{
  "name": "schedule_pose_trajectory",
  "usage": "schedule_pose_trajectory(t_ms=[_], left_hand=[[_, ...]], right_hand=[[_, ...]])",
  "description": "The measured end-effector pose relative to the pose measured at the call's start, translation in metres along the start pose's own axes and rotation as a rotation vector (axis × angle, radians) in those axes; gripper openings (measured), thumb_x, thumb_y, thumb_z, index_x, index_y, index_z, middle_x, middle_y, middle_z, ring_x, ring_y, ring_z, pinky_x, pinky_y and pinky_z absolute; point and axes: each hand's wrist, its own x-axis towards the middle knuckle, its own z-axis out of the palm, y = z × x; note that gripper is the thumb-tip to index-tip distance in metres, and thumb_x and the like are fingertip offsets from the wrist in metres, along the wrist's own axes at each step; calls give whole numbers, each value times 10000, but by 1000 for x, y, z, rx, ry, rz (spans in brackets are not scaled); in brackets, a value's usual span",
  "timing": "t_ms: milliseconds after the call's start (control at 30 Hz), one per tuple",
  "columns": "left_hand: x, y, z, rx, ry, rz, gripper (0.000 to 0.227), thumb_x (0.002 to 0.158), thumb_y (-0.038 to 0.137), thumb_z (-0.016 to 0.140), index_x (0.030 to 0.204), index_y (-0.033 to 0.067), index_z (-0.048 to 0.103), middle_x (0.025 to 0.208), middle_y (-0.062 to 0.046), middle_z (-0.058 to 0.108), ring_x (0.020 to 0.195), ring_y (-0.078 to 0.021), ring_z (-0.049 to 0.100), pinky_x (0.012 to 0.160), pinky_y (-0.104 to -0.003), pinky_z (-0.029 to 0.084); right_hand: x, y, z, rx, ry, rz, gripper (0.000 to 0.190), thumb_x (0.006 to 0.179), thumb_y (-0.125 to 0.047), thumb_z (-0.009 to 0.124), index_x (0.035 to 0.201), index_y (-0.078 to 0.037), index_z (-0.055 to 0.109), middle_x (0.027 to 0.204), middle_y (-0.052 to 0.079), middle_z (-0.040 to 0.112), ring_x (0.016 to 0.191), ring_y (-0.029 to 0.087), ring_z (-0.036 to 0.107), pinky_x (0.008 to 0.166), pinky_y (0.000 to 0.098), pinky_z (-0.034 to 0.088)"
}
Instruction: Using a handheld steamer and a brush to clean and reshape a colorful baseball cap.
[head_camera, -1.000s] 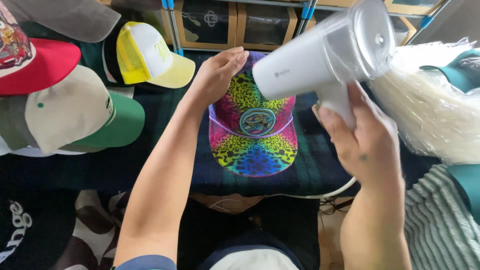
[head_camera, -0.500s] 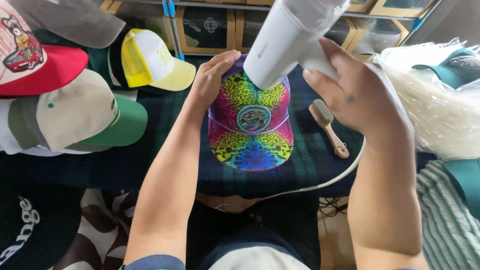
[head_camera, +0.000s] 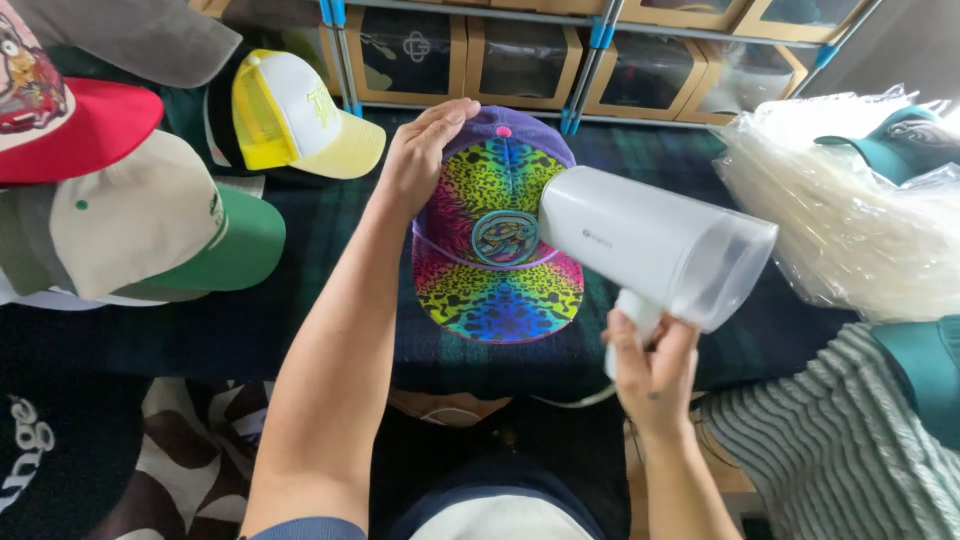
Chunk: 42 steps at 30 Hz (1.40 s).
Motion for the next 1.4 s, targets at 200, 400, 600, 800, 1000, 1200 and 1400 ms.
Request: schedule_pose_trajectory(t_ms=[200, 400, 600, 800, 1000, 1200, 1400], left_hand=[[-1, 11, 0, -10, 16, -71, 392, 1070, 213, 399, 1296, 77, 689, 1407, -151, 639, 1357, -260, 569, 1170, -353, 434], [-1, 14, 1, -35, 25, -109, 399, 1058, 241, 410, 1287, 83, 696, 1412, -144, 639, 1358, -253, 567, 1173, -358, 430], [-7, 22, 7, -174, 114, -189, 324, 1055, 315, 561, 1245, 147, 763, 1362, -108, 668, 1340, -254, 579, 1197, -418, 366], [-5, 16, 6, -174, 145, -180, 357, 1050, 295, 530, 1247, 100, 755, 1351, -154, 672, 1337, -307, 580, 1196, -429, 368], [-3, 12, 1, -33, 26, -94, 420, 1069, 226, 380, 1289, 40, 687, 1408, -166, 637, 1357, -274, 570, 1168, -365, 435], [-4, 25, 0, -36, 21, -168, 442, 1051, 281, 382, 1301, 86, 690, 1429, -134, 632, 1369, -256, 560, 1171, -367, 418], [-4, 28, 2, -88, 34, -199, 430, 1049, 232, 387, 1293, 45, 687, 1426, -137, 632, 1376, -239, 559, 1177, -337, 426]], right_hand=[[-22, 17, 12, 248, -124, 106, 655, 934, -144, 644, 1497, 7, 346, 1098, 153, 622, 840, 207, 665, 786, 358, 632], [-10, 1, 17, 117, -96, -62, 620, 942, -196, 639, 1448, 56, 383, 1116, 182, 626, 793, 225, 702, 687, 346, 629], [60, -69, 3, -210, 0, -591, 393, 997, -102, 758, 1249, 101, 536, 780, 233, 621, 714, 481, 691, 559, 477, 552], [35, -13, 4, -156, 55, -491, 332, 979, -109, 759, 1163, 80, 556, 784, 215, 667, 647, 334, 721, 589, 448, 578], [-4, 23, -20, -129, -35, -85, 531, 941, -174, 662, 1390, 25, 459, 956, 164, 717, 658, 233, 703, 615, 352, 556], [-3, 39, -11, -24, -36, -148, 545, 948, -143, 645, 1416, 37, 433, 941, 161, 679, 738, 213, 665, 660, 353, 529], [64, -69, -21, -392, -156, -205, 492, 962, -341, 664, 1354, -59, 568, 958, 160, 710, 815, 337, 669, 749, 422, 492]])
